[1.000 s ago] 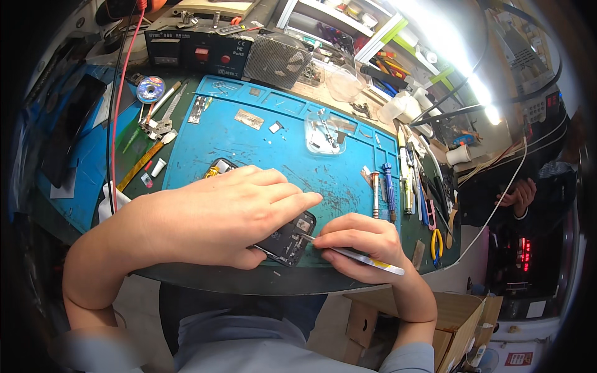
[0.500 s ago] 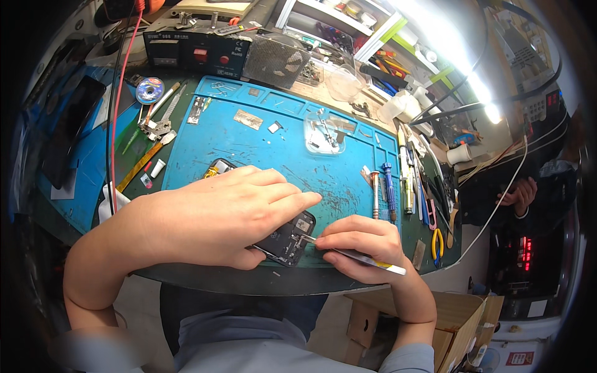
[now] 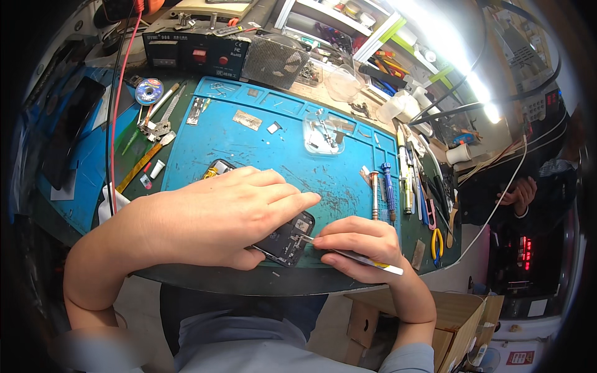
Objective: The person disassembles a smartphone on a workbench, using a screwdriver and tweezers to remove screws and small components. They carefully lift and set aside parts while working on the internal circuitry.
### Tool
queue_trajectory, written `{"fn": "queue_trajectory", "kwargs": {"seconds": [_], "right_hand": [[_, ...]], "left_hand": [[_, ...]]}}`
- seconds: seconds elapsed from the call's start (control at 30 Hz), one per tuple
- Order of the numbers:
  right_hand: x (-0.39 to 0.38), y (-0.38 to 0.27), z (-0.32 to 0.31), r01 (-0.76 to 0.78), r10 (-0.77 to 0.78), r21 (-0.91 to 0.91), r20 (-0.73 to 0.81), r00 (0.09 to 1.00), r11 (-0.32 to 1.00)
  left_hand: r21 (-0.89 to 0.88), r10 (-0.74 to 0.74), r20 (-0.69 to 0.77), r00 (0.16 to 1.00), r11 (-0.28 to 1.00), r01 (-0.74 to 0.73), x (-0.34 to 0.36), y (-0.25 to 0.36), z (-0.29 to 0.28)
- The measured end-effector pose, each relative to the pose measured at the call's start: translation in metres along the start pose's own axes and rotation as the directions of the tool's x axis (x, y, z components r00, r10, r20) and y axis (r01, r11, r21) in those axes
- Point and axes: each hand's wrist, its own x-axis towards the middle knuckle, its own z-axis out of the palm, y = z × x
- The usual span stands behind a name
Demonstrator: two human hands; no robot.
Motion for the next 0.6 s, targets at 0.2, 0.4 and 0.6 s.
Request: {"fn": "queue_trajectory", "kwargs": {"seconds": [0.2, 0.4, 0.6], "right_hand": [[0.0002, -0.0001, -0.0011, 0.016, -0.016, -0.003, 0.013, 1.0, 1.0], [-0.0012, -0.0001, -0.0015, 0.02, -0.019, -0.026, 0.028, 0.999, 0.999], [-0.0091, 0.0058, 0.0014, -0.09, 0.096, 0.152, -0.032, 0.995, 0.984]], "left_hand": [[-0.005, -0.014, 0.007, 1.0, 1.0, 0.014, -0.0003, 0.0011, -0.0009], [-0.009, -0.02, 0.011, 1.0, 1.0, 0.02, -0.0007, 0.0009, -0.0009], [-0.008, -0.018, 0.011, 1.0, 1.0, 0.019, -0.0006, 0.0005, -0.0007]]}}
